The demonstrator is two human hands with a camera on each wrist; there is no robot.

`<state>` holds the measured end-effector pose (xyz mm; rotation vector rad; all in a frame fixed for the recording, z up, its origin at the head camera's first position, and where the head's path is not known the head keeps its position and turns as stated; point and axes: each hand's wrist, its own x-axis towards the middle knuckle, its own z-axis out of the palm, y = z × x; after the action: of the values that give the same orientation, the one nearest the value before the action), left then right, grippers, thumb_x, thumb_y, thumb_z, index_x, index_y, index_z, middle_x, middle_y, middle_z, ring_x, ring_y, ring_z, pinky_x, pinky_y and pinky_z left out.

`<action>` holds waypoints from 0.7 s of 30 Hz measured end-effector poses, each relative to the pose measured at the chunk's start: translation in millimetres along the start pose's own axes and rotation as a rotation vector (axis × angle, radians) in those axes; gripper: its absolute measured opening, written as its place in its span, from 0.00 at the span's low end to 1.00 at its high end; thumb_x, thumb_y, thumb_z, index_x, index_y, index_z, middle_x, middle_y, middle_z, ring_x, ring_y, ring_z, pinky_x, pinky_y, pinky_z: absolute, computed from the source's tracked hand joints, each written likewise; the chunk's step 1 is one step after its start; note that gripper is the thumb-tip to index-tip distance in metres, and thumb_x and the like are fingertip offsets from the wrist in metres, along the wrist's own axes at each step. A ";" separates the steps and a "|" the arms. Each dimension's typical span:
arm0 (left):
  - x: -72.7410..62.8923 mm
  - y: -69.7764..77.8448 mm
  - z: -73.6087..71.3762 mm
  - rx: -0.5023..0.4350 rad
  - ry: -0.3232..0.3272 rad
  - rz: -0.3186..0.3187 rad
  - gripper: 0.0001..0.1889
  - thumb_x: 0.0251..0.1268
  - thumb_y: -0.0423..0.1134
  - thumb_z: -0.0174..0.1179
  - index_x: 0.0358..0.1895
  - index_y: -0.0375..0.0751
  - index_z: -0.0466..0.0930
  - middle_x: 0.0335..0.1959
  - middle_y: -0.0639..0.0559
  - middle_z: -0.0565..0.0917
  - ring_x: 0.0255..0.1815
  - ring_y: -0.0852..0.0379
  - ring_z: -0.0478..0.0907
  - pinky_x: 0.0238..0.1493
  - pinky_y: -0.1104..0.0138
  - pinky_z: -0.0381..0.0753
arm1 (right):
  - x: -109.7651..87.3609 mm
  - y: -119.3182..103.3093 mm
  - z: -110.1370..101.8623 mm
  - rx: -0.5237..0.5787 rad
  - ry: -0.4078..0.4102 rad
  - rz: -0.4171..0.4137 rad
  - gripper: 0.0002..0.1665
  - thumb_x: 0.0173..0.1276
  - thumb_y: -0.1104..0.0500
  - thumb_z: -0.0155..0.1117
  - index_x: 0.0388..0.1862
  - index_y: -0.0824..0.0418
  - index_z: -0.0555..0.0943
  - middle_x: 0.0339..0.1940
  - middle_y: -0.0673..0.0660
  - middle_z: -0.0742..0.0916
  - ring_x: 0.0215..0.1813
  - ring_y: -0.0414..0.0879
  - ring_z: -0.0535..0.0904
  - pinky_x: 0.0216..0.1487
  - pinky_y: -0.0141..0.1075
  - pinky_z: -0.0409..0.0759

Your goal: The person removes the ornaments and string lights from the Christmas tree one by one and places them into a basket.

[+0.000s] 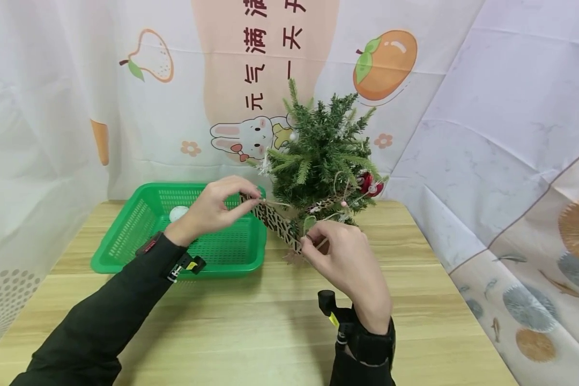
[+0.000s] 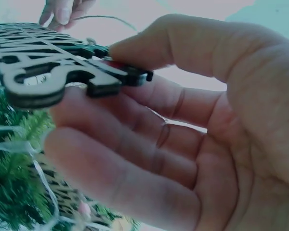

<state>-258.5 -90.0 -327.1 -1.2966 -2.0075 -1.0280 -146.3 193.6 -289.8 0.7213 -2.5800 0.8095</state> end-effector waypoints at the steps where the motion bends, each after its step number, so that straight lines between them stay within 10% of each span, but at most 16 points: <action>1: -0.9 0.1 -2.5 0.010 0.000 0.002 0.06 0.69 0.32 0.66 0.46 0.43 0.86 0.43 0.53 0.86 0.51 0.56 0.80 0.57 0.63 0.76 | 1.4 -0.8 1.8 0.009 0.001 -0.003 0.06 0.68 0.62 0.69 0.30 0.53 0.85 0.26 0.43 0.87 0.26 0.34 0.83 0.30 0.32 0.82; 21: -35.9 -5.4 -39.2 0.212 -0.142 -0.094 0.26 0.61 0.41 0.75 0.61 0.38 0.80 0.54 0.46 0.84 0.59 0.50 0.78 0.63 0.60 0.74 | 27.4 -26.4 58.6 0.041 0.057 0.019 0.06 0.71 0.59 0.69 0.38 0.60 0.90 0.24 0.46 0.86 0.23 0.35 0.76 0.31 0.36 0.76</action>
<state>-248.1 -142.0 -333.9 -1.2012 -2.2345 -0.7562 -163.6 129.5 -311.6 0.6765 -2.5297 0.8787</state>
